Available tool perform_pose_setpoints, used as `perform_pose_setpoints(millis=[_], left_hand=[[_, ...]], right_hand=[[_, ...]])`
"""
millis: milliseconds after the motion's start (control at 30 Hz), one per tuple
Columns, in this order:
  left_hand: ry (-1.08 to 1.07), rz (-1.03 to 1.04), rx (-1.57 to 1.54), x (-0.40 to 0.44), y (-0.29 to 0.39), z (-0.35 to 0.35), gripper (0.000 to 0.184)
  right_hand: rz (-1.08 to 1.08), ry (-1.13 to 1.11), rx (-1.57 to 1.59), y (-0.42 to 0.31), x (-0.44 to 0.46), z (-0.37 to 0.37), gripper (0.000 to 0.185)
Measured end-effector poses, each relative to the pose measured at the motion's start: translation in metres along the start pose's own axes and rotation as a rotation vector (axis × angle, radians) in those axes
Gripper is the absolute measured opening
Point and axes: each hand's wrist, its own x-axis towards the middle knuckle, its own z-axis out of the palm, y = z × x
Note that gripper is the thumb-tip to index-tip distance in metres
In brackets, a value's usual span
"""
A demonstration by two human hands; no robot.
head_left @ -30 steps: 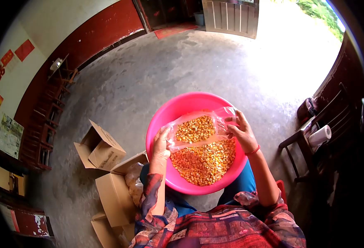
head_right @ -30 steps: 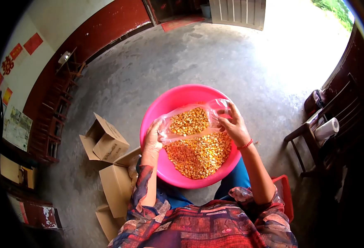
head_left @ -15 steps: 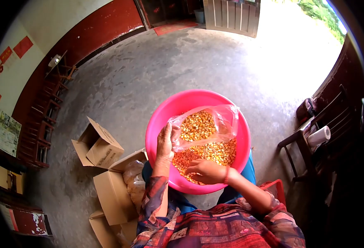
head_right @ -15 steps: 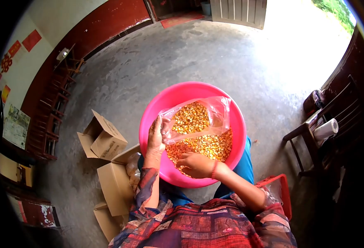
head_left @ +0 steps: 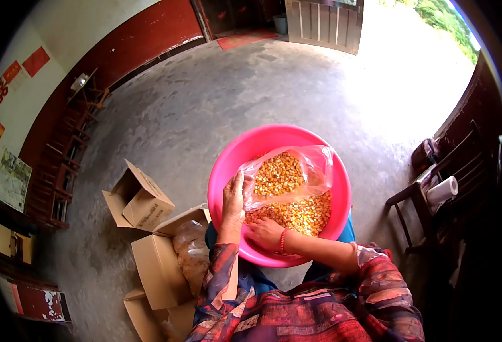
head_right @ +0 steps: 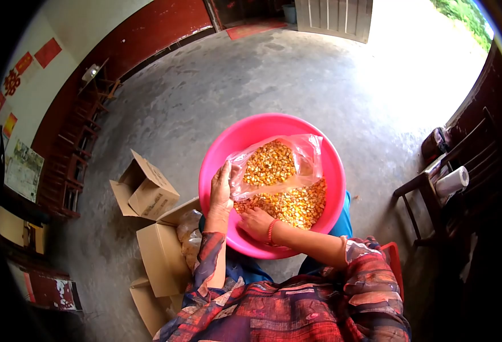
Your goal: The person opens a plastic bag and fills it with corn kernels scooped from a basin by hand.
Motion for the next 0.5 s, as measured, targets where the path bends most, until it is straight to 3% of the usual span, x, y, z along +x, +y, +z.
perform_pose_setpoints(millis=[100, 167, 400, 500], left_hand=[[0.098, 0.036, 0.02, 0.002, -0.002, 0.001, 0.029], [0.08, 0.009, 0.007, 0.002, -0.001, -0.002, 0.029], [0.136, 0.034, 0.058, 0.003, -0.004, -0.002, 0.029], [0.122, 0.031, 0.061, 0.004, -0.005, -0.005, 0.029]], right_hand=[[-0.093, -0.017, 0.069, 0.003, -0.012, -0.004, 0.021], [-0.049, -0.163, 0.152, 0.003, -0.017, -0.009, 0.022], [-0.033, -0.154, 0.263, 0.0, -0.016, -0.025, 0.022], [0.011, -0.007, 0.408, 0.001, -0.014, -0.032, 0.019]])
